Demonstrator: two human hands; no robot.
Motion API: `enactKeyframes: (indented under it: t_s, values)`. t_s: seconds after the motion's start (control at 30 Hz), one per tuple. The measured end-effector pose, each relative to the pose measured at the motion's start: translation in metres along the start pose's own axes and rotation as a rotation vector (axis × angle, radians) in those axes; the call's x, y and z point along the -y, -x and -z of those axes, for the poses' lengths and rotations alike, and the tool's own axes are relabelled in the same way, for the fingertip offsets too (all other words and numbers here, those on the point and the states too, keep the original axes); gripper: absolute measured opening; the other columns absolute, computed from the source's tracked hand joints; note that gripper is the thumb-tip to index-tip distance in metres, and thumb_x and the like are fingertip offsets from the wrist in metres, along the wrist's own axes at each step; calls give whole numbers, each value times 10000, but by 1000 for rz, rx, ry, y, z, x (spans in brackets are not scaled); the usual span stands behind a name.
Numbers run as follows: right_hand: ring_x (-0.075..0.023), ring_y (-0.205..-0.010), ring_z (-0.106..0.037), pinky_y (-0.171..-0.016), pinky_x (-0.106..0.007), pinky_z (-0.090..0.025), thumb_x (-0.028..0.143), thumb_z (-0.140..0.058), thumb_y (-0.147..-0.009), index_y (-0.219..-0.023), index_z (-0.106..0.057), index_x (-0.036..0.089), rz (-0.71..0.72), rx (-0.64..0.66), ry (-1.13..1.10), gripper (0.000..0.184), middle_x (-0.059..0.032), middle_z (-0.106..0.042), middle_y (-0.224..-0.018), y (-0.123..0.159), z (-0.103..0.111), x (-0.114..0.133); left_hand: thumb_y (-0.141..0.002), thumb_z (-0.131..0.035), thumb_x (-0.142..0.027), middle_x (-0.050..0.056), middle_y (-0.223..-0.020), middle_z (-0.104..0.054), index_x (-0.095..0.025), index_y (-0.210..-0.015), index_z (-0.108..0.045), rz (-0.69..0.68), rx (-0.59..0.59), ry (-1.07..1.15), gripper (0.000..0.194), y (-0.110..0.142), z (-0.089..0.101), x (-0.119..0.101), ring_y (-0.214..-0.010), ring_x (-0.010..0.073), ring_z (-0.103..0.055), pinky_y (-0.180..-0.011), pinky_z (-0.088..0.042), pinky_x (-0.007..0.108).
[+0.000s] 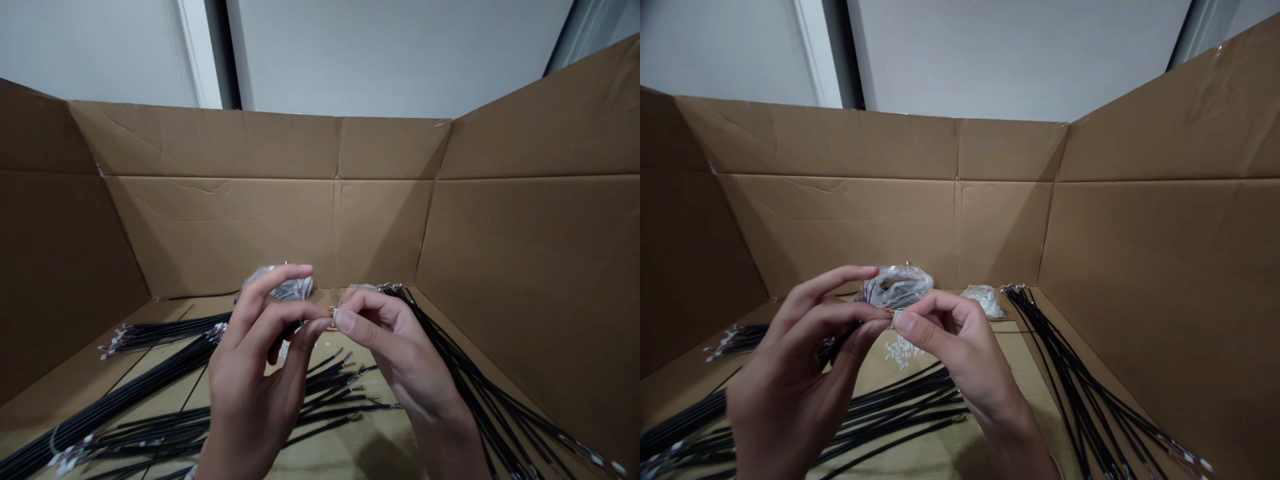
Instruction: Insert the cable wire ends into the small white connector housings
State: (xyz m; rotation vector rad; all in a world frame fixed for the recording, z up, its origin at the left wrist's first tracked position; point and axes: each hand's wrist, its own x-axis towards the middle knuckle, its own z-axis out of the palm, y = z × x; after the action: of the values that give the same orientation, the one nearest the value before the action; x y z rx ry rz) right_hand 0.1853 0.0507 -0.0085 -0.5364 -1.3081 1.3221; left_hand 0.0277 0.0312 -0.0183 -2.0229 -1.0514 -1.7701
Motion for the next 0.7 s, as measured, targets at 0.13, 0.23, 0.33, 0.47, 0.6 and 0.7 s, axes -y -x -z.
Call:
enactKeyframes:
  t_s: [0.13,0.23,0.33,0.47,0.6,0.7]
  values:
    - [-130,-664,-460,-627,-271,-376,440,-940,-713,-665,-733,210,-9,-3,-1,313,22,-573,-670,-1,0,0,-986,-654,-132,-10,-1231,-711,-306,-932,-680,-2,-11,2,184,0,-1,1,-1140,170,-692,-906,-608,290]
    - [-133,-668,-459,-625,-273,-373,450,-930,-725,-671,-733,212,-2,-5,6,314,20,-574,-674,0,0,0,-980,-661,-127,-6,-1232,-711,-303,-933,-686,9,-7,14,184,0,-1,1,-1137,178,-696,-878,-615,290]
    - [-138,-666,-454,-615,-278,-368,481,-919,-726,-671,-736,212,4,-7,30,330,17,-570,-672,0,0,-1,-978,-666,-130,1,-1234,-711,-298,-935,-691,-1,-9,14,176,-1,0,-1,-1141,186,-696,-894,-616,300]
    - [-142,-675,-466,-623,-285,-385,483,-918,-728,-687,-743,213,-1,2,41,324,11,-581,-688,0,-1,0,-980,-660,-119,-3,-1231,-708,-297,-938,-685,-14,-10,-1,185,-1,1,-3,-1137,167,-687,-905,-609,280]
    - [-137,-656,-441,-598,-278,-363,455,-917,-742,-678,-726,222,22,-10,37,308,19,-560,-675,2,-2,0,-984,-655,-114,-3,-1229,-701,-290,-939,-675,-24,-15,-1,183,0,1,0,-1132,155,-677,-943,-596,276]
    - [-132,-629,-387,-567,-272,-314,456,-906,-756,-676,-720,225,31,-25,51,307,31,-507,-646,3,-3,0,-991,-647,-114,-13,-1227,-699,-293,-927,-671,-9,-8,-1,191,1,1,2,-1150,152,-668,-964,-583,278]
